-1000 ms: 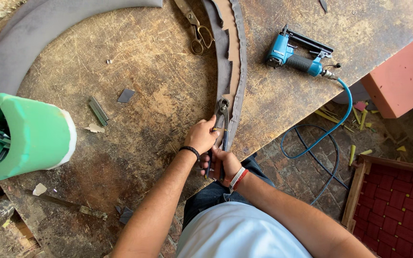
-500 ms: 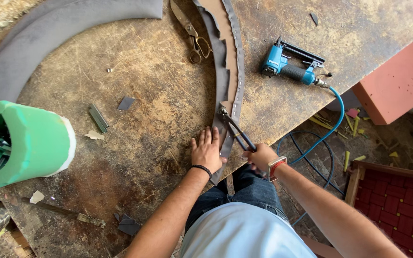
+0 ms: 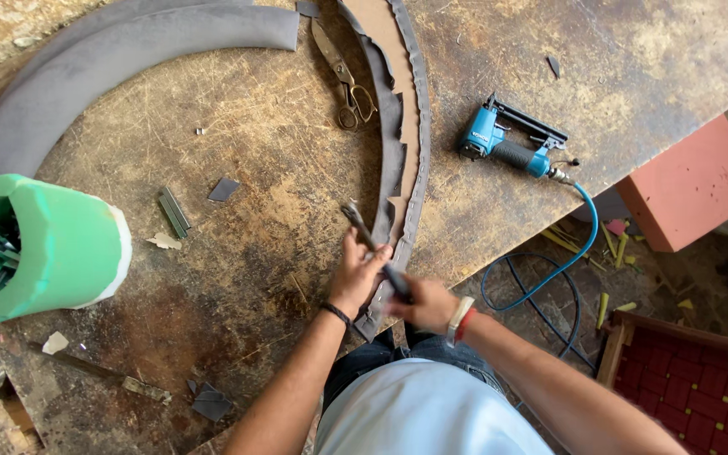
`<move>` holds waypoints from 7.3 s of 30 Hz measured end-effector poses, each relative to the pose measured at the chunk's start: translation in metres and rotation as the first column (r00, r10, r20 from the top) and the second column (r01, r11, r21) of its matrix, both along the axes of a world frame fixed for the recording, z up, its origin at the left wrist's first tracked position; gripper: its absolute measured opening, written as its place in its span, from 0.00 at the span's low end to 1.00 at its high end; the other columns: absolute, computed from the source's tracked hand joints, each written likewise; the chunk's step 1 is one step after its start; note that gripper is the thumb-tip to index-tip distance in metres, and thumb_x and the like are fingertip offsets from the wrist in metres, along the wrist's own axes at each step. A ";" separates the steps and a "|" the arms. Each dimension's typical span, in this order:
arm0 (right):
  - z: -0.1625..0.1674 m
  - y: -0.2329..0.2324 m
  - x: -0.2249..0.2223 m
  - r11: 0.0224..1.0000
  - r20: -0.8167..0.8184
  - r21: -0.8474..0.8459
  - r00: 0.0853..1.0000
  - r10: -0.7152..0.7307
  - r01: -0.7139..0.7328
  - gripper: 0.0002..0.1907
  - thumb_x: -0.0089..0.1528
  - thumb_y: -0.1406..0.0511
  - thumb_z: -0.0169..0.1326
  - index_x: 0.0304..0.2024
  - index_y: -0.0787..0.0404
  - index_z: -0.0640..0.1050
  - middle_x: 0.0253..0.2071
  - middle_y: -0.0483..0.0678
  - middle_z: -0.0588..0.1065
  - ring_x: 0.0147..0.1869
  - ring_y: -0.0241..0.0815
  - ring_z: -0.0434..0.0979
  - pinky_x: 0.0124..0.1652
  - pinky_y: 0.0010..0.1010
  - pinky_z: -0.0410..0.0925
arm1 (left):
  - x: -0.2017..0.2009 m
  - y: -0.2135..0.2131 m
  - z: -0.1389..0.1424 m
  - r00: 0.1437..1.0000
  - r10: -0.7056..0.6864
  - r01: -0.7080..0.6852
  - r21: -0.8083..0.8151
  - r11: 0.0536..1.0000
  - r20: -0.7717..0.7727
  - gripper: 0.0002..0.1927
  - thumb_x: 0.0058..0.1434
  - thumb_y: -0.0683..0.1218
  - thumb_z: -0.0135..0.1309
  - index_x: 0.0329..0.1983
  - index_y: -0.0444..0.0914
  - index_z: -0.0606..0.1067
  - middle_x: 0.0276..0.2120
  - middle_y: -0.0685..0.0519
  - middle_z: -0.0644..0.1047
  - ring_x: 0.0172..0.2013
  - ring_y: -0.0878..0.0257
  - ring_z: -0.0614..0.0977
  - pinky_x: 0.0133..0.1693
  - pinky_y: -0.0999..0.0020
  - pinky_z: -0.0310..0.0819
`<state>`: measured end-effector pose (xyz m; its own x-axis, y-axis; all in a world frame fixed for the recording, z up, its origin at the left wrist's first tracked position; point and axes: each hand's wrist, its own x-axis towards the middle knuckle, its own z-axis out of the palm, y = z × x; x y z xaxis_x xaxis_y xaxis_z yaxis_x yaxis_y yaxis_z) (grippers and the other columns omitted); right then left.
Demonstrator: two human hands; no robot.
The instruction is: The person staples gray fabric over foam onto a curved wooden furniture frame using a pneumatic nail gun, pressing the fabric edge with one hand while driving staples. They use pliers to pull the fabric taut along the curve, then reposition the frame and continue stapling the remaining edge.
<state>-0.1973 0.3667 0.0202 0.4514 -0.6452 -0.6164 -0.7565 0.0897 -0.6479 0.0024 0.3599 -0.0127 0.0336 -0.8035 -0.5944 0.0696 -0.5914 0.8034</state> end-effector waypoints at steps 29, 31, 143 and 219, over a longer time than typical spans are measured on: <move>0.105 -0.204 -0.010 0.976 -0.247 0.207 0.962 0.116 -0.065 0.18 0.61 0.63 0.59 0.51 0.62 0.73 0.32 0.53 0.80 0.27 0.41 0.78 0.27 0.31 0.73 | -0.046 -0.006 -0.033 0.481 -0.119 0.366 -0.075 0.928 0.869 0.67 0.42 0.58 0.74 0.77 0.37 0.45 0.73 0.42 0.58 0.73 0.46 0.56 0.72 0.51 0.46; 0.116 -0.197 0.024 0.960 -0.231 0.256 0.957 0.175 -0.114 0.11 0.62 0.63 0.57 0.44 0.62 0.76 0.30 0.52 0.79 0.25 0.39 0.76 0.26 0.30 0.73 | -0.047 -0.007 -0.037 0.485 -0.146 0.365 -0.048 0.930 0.862 0.68 0.41 0.57 0.75 0.76 0.37 0.45 0.72 0.42 0.58 0.73 0.47 0.56 0.72 0.51 0.45; -0.067 -0.286 -0.023 0.546 0.499 -0.037 0.489 -0.715 0.837 0.17 0.74 0.58 0.44 0.36 0.62 0.71 0.27 0.42 0.71 0.30 0.32 0.67 0.32 0.26 0.66 | -0.150 -0.198 0.010 0.720 -0.087 0.145 -0.027 0.989 0.689 0.51 0.48 0.40 0.64 0.70 0.28 0.47 0.69 0.30 0.53 0.49 0.40 0.80 0.45 0.55 0.84; 0.024 -0.370 -0.111 0.953 -0.158 -0.261 0.981 0.114 -0.153 0.26 0.52 0.50 0.69 0.43 0.61 0.84 0.32 0.53 0.83 0.30 0.44 0.85 0.37 0.35 0.78 | -0.120 -0.254 -0.002 0.737 -0.216 0.250 0.039 0.967 0.641 0.53 0.67 0.44 0.50 0.75 0.50 0.22 0.63 0.34 0.70 0.49 0.44 0.84 0.47 0.52 0.83</move>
